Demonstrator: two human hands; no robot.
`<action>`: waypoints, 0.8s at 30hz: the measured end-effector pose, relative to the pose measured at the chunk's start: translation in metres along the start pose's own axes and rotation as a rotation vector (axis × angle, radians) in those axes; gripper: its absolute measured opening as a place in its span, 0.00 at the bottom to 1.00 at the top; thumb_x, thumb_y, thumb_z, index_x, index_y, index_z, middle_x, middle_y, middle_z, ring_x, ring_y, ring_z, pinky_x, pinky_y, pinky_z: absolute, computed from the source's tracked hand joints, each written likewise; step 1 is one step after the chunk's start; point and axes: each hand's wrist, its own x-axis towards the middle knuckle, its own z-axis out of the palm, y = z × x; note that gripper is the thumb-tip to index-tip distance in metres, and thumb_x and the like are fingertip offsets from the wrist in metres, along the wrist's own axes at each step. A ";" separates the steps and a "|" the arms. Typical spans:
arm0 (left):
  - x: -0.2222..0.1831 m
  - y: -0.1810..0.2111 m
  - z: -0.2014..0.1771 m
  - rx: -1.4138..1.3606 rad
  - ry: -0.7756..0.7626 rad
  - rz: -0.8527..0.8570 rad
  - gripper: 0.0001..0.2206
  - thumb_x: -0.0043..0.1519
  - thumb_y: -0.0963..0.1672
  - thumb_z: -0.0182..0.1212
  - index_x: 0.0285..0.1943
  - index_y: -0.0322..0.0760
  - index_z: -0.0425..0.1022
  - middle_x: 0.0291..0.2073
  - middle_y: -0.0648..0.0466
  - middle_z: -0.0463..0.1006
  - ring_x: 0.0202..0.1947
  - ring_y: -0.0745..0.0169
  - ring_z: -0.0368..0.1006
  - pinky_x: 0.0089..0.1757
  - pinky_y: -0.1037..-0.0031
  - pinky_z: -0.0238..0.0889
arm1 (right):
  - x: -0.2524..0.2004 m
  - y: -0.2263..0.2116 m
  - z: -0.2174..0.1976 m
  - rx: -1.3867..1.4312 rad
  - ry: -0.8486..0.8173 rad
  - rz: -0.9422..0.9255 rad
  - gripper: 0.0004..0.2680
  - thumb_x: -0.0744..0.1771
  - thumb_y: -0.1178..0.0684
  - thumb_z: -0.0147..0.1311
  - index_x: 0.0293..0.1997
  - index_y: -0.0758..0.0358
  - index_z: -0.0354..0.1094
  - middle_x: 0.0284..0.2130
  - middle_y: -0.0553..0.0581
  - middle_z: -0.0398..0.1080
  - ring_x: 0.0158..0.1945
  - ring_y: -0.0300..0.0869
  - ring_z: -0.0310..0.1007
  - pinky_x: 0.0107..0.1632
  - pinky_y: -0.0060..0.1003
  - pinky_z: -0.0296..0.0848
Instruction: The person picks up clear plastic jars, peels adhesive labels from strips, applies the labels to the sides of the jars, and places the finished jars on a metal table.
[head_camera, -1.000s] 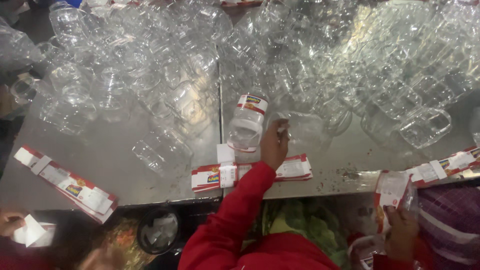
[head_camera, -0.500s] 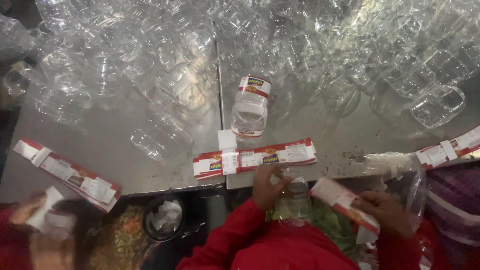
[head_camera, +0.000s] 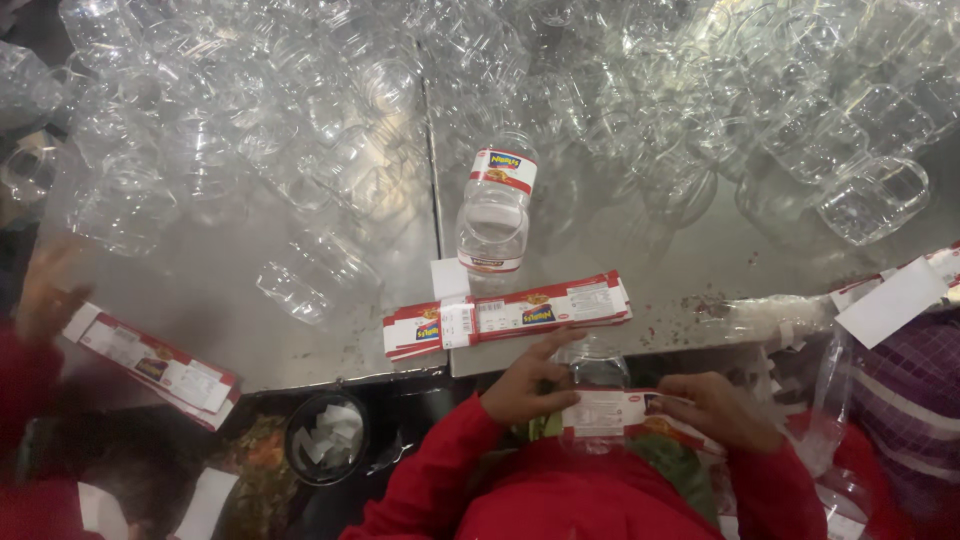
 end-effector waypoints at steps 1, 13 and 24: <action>0.001 0.002 0.001 0.015 0.024 -0.002 0.09 0.59 0.45 0.70 0.30 0.37 0.76 0.77 0.43 0.61 0.77 0.38 0.55 0.70 0.56 0.49 | 0.001 0.006 0.002 0.034 0.010 -0.028 0.10 0.66 0.49 0.59 0.32 0.68 0.71 0.18 0.62 0.66 0.25 0.41 0.64 0.30 0.41 0.69; 0.008 0.045 0.011 0.570 0.088 -0.098 0.12 0.45 0.49 0.77 0.28 0.42 0.82 0.70 0.47 0.66 0.72 0.40 0.57 0.64 0.41 0.45 | 0.019 -0.005 0.037 0.188 0.075 0.076 0.09 0.67 0.51 0.55 0.35 0.67 0.70 0.18 0.60 0.68 0.23 0.40 0.66 0.28 0.42 0.68; 0.023 0.006 -0.024 0.315 0.090 -0.193 0.25 0.43 0.49 0.81 0.42 0.35 0.74 0.56 0.48 0.80 0.54 0.46 0.75 0.51 0.64 0.68 | 0.019 -0.027 0.045 -0.104 0.348 -0.074 0.07 0.66 0.52 0.51 0.46 0.59 0.71 0.30 0.66 0.75 0.34 0.60 0.77 0.35 0.51 0.74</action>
